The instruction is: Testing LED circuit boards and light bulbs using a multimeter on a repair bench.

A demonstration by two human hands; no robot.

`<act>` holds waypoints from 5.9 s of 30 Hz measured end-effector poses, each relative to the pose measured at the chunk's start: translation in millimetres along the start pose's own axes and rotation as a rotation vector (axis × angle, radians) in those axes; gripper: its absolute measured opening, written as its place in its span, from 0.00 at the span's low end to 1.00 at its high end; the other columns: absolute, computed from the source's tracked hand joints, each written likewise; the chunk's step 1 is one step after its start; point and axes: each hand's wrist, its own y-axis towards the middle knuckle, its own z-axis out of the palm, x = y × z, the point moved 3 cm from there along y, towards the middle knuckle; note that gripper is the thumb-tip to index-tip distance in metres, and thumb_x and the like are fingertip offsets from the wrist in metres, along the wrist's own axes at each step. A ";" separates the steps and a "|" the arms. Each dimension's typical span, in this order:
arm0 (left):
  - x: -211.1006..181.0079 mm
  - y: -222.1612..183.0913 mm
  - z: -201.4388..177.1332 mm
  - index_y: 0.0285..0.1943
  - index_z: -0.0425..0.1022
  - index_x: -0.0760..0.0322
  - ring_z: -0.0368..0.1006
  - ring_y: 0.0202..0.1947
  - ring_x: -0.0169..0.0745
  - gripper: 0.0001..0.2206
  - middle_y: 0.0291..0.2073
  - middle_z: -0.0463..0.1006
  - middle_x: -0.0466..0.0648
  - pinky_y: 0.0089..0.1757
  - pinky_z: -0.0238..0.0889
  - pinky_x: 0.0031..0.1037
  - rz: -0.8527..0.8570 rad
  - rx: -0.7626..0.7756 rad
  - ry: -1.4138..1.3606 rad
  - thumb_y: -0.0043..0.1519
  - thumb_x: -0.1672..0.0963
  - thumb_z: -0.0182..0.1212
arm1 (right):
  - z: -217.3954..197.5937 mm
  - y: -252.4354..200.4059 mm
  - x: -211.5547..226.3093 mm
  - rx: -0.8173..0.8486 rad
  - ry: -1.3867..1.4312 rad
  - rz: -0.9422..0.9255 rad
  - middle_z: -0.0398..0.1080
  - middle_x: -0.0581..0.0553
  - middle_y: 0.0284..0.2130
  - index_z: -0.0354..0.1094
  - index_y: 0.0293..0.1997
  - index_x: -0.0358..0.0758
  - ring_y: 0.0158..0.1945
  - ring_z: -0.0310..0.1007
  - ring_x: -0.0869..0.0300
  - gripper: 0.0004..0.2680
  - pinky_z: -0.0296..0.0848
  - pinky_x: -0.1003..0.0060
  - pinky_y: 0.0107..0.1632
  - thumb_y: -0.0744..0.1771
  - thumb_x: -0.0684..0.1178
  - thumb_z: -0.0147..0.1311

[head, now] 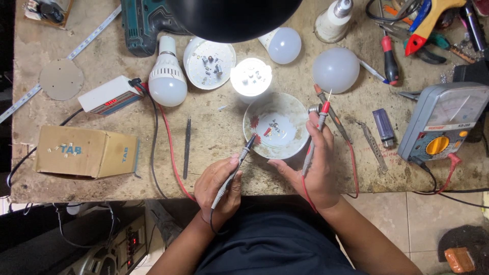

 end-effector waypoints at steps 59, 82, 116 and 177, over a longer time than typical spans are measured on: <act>-6.1 -2.7 -4.6 0.56 0.74 0.71 0.84 0.44 0.54 0.10 0.48 0.82 0.61 0.48 0.77 0.36 -0.024 0.125 0.077 0.67 0.61 0.59 | 1.4 -6.1 -5.6 0.037 -0.140 -0.088 0.59 0.27 0.68 0.51 0.70 0.29 0.72 0.59 0.39 0.36 0.57 0.48 0.75 0.60 0.57 0.72; -2.7 3.6 0.7 0.47 0.81 0.74 0.84 0.35 0.62 0.08 0.38 0.85 0.60 0.38 0.77 0.42 -0.006 0.017 0.015 0.61 0.62 0.66 | -0.2 -3.1 -7.1 0.040 -0.001 -0.016 0.56 0.24 0.66 0.54 0.68 0.29 0.70 0.57 0.29 0.36 0.56 0.35 0.70 0.58 0.53 0.75; -0.6 1.0 2.7 0.47 0.81 0.74 0.84 0.35 0.63 0.08 0.38 0.85 0.61 0.37 0.77 0.43 -0.004 0.023 0.020 0.61 0.62 0.66 | -1.3 -1.5 -5.5 0.030 0.018 -0.031 0.56 0.22 0.65 0.54 0.68 0.27 0.69 0.57 0.28 0.35 0.57 0.34 0.69 0.58 0.51 0.75; -21.9 10.6 -32.9 0.53 0.77 0.66 0.83 0.45 0.48 0.08 0.47 0.83 0.55 0.47 0.77 0.32 -0.010 -0.047 -0.005 0.67 0.60 0.61 | 22.8 -3.8 -2.8 -0.096 -0.196 -0.116 0.60 0.28 0.66 0.57 0.70 0.28 0.71 0.60 0.39 0.40 0.62 0.49 0.70 0.52 0.53 0.72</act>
